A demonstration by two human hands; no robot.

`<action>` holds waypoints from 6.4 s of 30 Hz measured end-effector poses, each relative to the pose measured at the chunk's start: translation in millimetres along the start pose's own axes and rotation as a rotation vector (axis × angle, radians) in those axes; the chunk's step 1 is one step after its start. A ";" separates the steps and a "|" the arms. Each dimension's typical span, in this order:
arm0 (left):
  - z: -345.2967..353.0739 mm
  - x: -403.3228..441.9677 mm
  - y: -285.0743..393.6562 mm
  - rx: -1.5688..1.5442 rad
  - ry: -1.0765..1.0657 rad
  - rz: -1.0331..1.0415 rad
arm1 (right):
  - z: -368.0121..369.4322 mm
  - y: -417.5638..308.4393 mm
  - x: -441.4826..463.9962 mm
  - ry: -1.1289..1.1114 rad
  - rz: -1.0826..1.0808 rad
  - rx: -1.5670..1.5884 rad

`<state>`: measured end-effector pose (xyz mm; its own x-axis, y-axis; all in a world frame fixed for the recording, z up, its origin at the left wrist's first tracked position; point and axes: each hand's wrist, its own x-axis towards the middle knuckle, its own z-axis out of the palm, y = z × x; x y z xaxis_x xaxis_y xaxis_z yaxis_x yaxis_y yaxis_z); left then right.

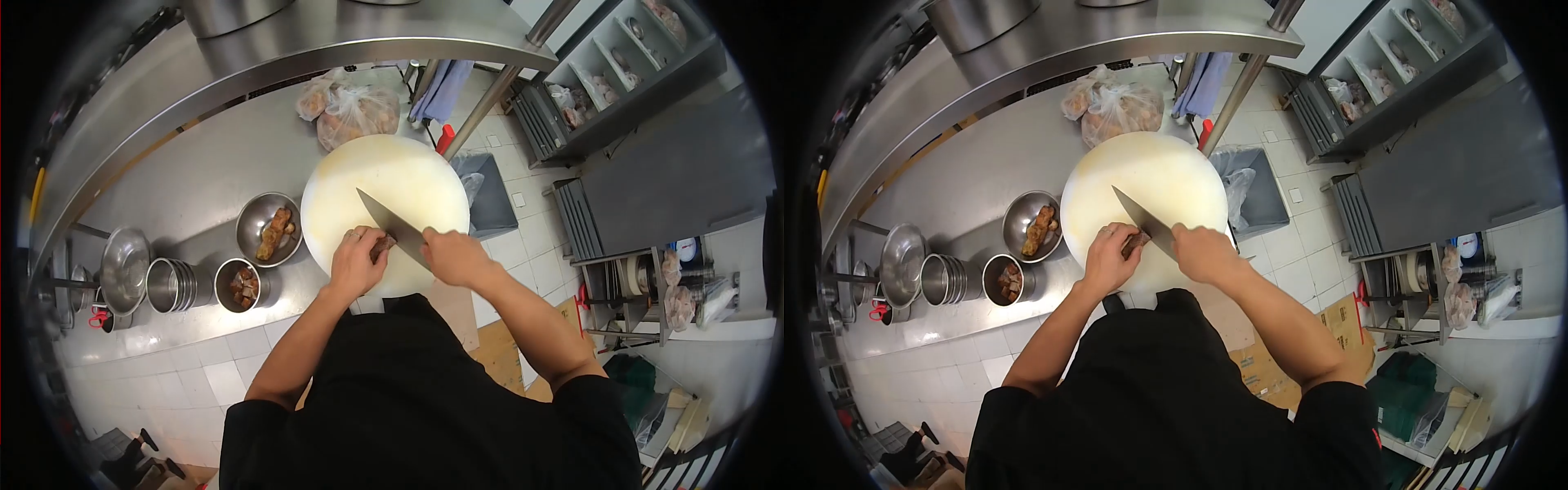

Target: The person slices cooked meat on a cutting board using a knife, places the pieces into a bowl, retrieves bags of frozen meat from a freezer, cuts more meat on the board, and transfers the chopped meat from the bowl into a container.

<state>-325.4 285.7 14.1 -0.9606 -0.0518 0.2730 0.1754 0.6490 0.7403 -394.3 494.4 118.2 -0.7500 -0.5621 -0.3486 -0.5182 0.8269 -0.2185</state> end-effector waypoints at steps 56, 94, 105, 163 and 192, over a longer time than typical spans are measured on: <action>-8.9 -13.8 -29.4 0.104 0.229 0.005 | 48.0 32.9 -14.5 0.120 -0.138 0.371; -105.5 -71.8 -144.7 0.635 0.562 -0.404 | 72.9 -62.4 86.2 0.046 0.045 0.938; -109.1 -77.6 -151.3 0.575 0.664 -0.463 | 81.2 -39.7 89.3 0.056 0.202 1.361; -58.3 -69.3 -58.3 0.344 0.240 -0.222 | 79.8 2.6 29.4 0.478 0.218 0.200; 195.1 338.3 163.9 0.022 1.157 -0.258 | 157.3 461.9 -327.5 0.526 0.801 0.902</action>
<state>-663.7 522.6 108.0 -0.1993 -0.8315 0.5185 -0.0093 0.5307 0.8475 -323.3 1063.1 -11.9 -0.8948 0.3158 -0.3158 0.4429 0.5370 -0.7180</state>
